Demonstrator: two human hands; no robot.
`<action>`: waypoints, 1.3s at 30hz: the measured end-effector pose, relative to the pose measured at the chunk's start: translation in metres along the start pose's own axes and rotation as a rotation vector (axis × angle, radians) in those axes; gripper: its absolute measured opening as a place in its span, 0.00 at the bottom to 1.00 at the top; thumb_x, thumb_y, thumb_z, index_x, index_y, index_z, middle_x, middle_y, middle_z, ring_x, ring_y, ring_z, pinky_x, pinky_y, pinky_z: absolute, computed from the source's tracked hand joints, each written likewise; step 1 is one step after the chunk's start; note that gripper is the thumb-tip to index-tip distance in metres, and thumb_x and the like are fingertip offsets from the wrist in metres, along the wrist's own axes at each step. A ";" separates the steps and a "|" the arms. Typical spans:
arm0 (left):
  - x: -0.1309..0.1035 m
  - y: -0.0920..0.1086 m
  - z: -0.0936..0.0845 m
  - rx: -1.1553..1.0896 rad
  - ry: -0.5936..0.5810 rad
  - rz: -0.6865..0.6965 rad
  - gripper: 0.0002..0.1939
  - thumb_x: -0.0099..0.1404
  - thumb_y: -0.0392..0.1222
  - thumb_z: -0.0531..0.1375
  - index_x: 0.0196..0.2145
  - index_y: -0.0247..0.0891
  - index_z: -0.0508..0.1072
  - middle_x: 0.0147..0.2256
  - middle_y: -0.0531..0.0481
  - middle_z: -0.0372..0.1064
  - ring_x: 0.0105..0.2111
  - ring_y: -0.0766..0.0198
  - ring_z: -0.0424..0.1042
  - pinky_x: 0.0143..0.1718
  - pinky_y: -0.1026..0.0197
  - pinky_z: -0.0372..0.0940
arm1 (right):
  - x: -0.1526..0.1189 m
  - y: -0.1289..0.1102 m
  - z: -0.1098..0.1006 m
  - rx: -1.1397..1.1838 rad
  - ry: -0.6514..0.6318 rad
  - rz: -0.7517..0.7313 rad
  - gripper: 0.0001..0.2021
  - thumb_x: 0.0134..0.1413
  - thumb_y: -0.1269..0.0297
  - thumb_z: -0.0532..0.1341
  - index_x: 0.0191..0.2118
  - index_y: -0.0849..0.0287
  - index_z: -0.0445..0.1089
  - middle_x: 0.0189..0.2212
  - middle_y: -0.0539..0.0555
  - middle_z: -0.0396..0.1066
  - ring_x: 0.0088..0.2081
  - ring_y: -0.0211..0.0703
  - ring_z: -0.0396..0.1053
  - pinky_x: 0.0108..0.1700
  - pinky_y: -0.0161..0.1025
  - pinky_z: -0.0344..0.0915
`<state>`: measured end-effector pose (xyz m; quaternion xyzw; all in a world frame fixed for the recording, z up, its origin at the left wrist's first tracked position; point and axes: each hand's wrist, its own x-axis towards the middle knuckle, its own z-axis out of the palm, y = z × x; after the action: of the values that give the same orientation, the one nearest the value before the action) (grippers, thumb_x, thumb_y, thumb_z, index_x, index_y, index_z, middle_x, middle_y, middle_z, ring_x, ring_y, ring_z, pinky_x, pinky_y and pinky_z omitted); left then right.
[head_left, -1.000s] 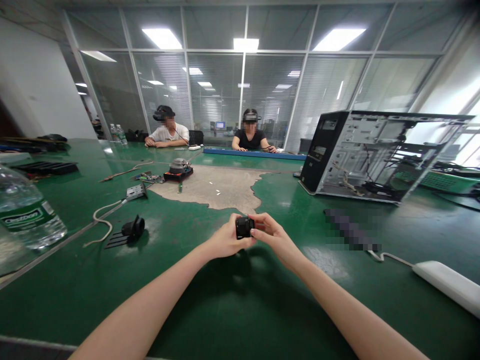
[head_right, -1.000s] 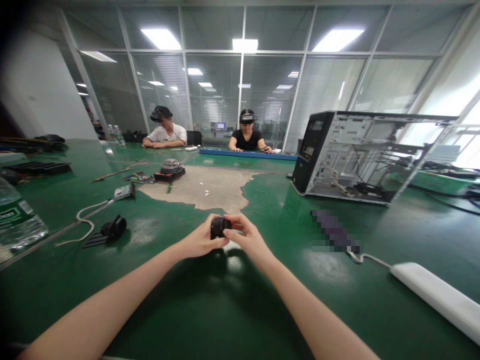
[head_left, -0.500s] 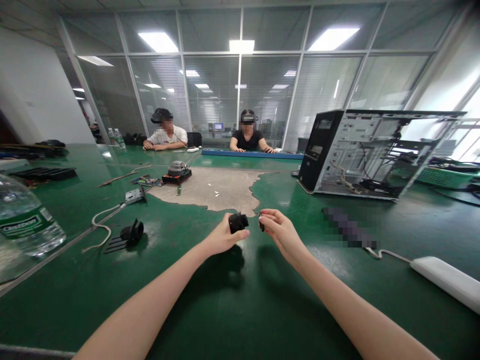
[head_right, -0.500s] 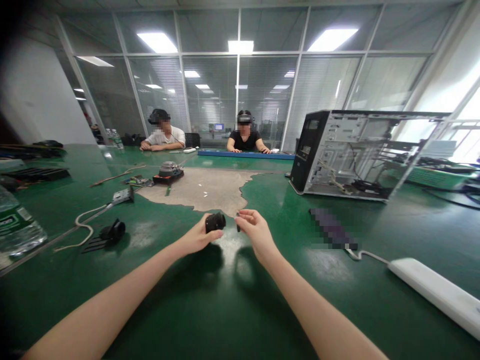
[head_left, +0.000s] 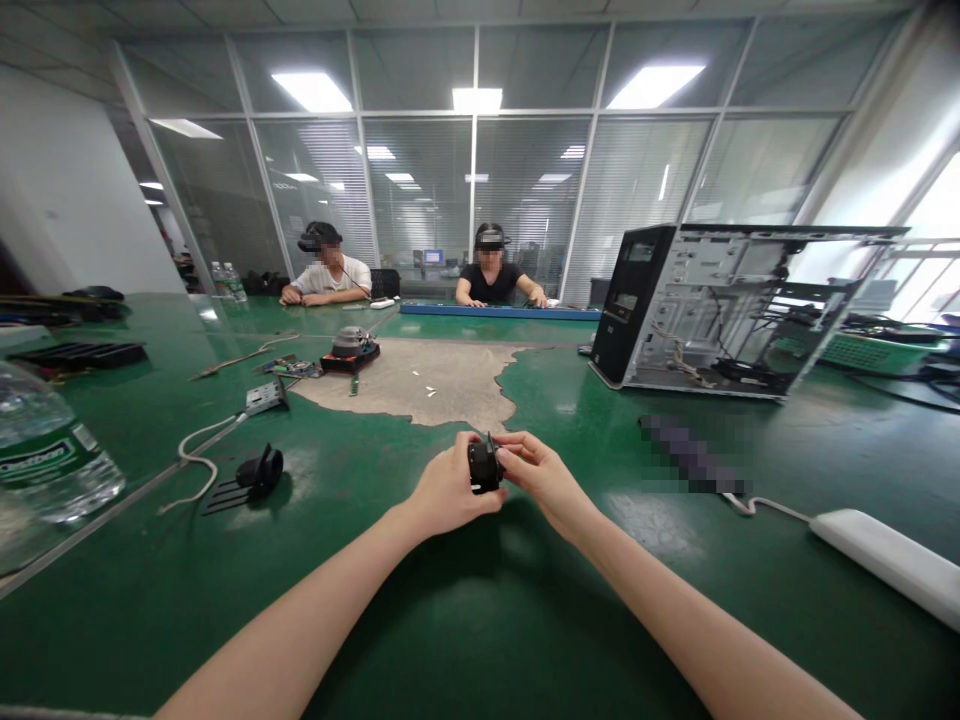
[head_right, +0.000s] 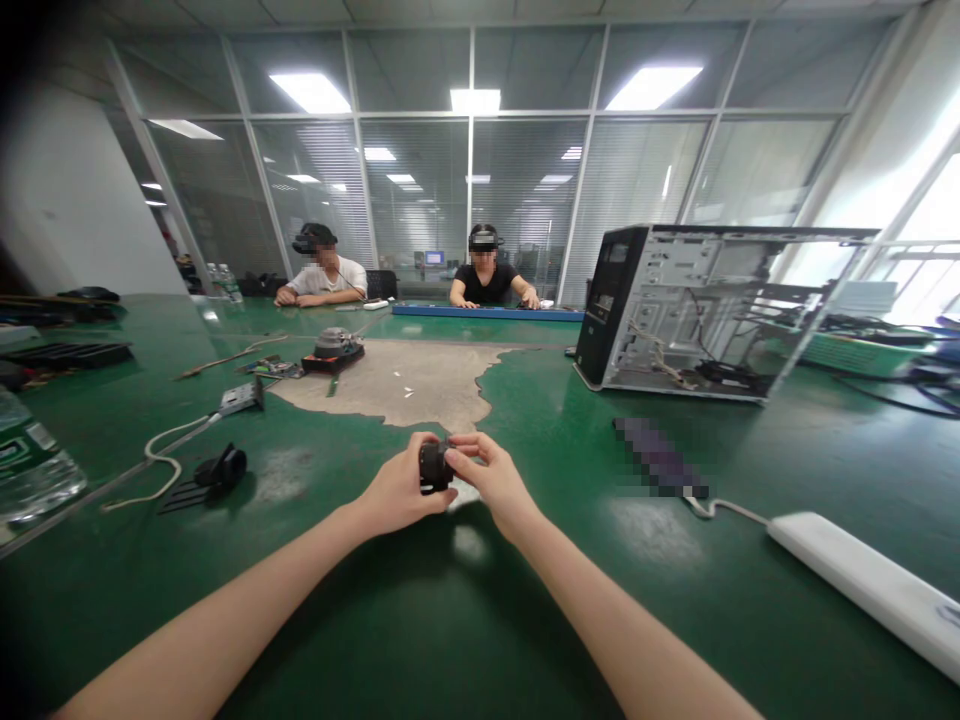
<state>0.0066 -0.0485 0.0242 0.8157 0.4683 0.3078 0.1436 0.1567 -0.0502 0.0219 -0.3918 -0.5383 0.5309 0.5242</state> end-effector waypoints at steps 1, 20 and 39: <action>0.001 0.000 0.000 0.044 0.012 0.021 0.29 0.48 0.50 0.59 0.44 0.38 0.52 0.35 0.47 0.65 0.34 0.55 0.68 0.32 0.59 0.61 | -0.001 0.000 0.000 0.005 0.002 0.020 0.14 0.40 0.58 0.62 0.35 0.57 0.67 0.29 0.50 0.68 0.33 0.38 0.65 0.39 0.39 0.61; 0.001 -0.006 0.002 -0.109 -0.069 -0.068 0.28 0.49 0.54 0.58 0.44 0.40 0.54 0.33 0.50 0.66 0.31 0.58 0.69 0.29 0.61 0.61 | -0.002 0.003 -0.003 -0.072 -0.032 -0.068 0.13 0.43 0.60 0.61 0.37 0.55 0.66 0.38 0.50 0.68 0.39 0.40 0.65 0.43 0.39 0.58; 0.001 -0.005 -0.005 -0.012 -0.035 0.021 0.29 0.47 0.50 0.60 0.45 0.39 0.54 0.34 0.48 0.66 0.34 0.55 0.68 0.33 0.58 0.61 | 0.001 0.011 -0.004 -0.033 -0.049 0.004 0.14 0.43 0.56 0.60 0.37 0.57 0.65 0.32 0.51 0.67 0.36 0.39 0.65 0.41 0.39 0.61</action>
<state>0.0002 -0.0451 0.0259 0.8248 0.4554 0.2977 0.1536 0.1590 -0.0470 0.0104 -0.3885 -0.5590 0.5324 0.5032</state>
